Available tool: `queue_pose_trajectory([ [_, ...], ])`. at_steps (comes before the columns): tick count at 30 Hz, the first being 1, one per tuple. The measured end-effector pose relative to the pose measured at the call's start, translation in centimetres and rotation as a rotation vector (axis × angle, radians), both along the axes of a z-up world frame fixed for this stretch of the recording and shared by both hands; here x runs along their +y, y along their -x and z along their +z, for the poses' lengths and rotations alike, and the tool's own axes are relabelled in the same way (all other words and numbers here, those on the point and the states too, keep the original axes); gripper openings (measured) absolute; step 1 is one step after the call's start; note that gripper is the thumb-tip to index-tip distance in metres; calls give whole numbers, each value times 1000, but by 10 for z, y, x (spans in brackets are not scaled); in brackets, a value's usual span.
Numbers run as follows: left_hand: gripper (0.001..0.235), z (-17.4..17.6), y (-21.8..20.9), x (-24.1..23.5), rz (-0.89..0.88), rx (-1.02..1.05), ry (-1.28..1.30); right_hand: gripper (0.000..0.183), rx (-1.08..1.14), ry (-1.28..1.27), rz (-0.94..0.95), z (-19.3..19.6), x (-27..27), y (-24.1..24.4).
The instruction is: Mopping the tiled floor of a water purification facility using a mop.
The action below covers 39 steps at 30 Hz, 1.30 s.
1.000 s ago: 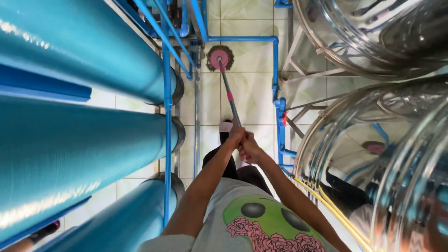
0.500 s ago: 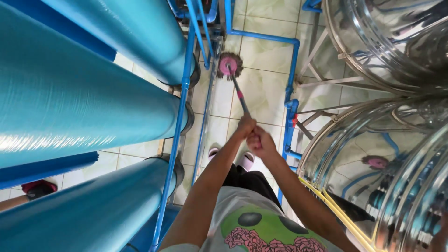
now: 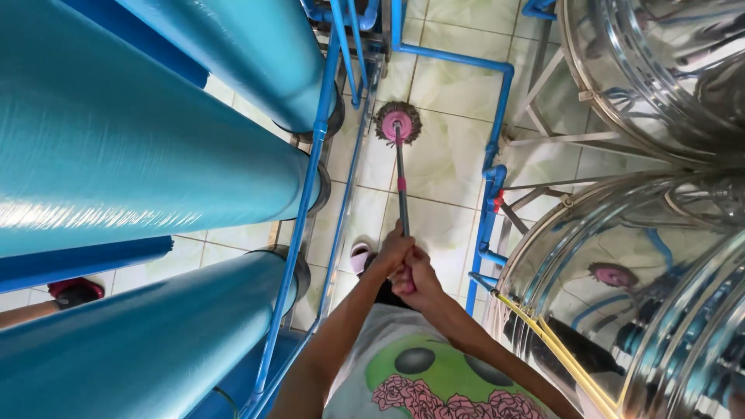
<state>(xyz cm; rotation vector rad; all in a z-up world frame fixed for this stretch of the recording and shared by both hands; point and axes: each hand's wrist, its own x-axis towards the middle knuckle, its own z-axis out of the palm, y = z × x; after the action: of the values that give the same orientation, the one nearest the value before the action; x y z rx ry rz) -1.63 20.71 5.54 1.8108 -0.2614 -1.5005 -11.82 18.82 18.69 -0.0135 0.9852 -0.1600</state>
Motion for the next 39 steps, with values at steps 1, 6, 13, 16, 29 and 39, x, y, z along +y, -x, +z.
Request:
queue_pose_trajectory([
  [1, 87, 0, 2, 2, -4, 2, -3, 25, 2, -3, -4, 1, 1, 2],
  [6, 82, 1, -2, -39, -57, -53, 6, 13, 12, -73, -68, -9, -31, 3],
  [13, 70, -48, -49, -146, -218, -268, 10, 14, -3, -50, -258, -84, -116, -35],
  [16, 76, -25, -61, -162, -186, -179, -65, 16, -83, -2, -249, -93, -127, -44],
  [29, 91, 55, -8, -91, -365, 72, -44, 9, 117, -36, -321, 20, -59, 0],
  [39, 89, 32, -37, -204, -476, -137, -72, 9, 5, 38, -519, -87, -133, -31],
])
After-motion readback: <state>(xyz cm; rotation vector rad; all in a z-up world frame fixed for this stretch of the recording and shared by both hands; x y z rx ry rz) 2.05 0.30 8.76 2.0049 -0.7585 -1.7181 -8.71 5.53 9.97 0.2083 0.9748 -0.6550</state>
